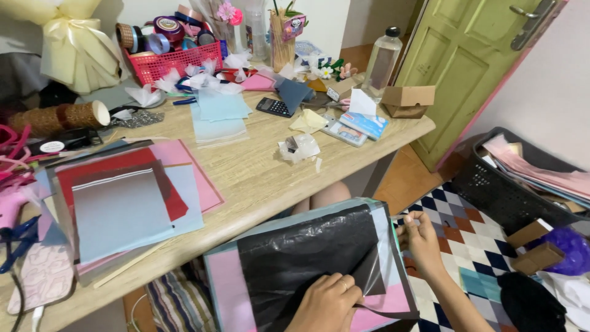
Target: The person sits on the floor and wraps a rectangular object with black paper, smoothing the surface and folding the edges. They then handle a light blue sheet of paper, placing it on the table and later folding a pink sheet of paper.
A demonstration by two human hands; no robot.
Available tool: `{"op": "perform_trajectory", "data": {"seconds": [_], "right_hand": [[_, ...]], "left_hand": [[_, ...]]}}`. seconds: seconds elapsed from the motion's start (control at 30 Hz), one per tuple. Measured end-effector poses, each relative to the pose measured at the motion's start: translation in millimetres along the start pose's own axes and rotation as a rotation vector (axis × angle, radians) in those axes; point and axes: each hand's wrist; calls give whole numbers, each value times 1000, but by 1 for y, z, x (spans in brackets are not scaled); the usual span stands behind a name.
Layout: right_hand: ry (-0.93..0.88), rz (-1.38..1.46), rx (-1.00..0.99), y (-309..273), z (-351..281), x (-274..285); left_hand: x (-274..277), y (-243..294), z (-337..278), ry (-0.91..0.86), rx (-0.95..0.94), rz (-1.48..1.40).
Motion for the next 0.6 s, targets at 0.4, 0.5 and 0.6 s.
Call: {"op": "perform_trajectory", "data": {"seconds": [0.4, 0.5, 0.6], "right_hand": [[334, 246, 5, 42, 80, -16], [362, 55, 37, 72, 113, -9], [206, 326, 114, 63, 98, -28]], "left_hand": [[-32, -5, -23, 170, -164, 111], [-25, 0, -29, 162, -36, 24], [-8, 7, -36, 246, 38, -30]]}}
Point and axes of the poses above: each hand's wrist, its own z-axis towards the middle knuckle, its own x-axis out of the back of the hand, y = z × x, and after that the axes turned 1 degree about y, right-handed
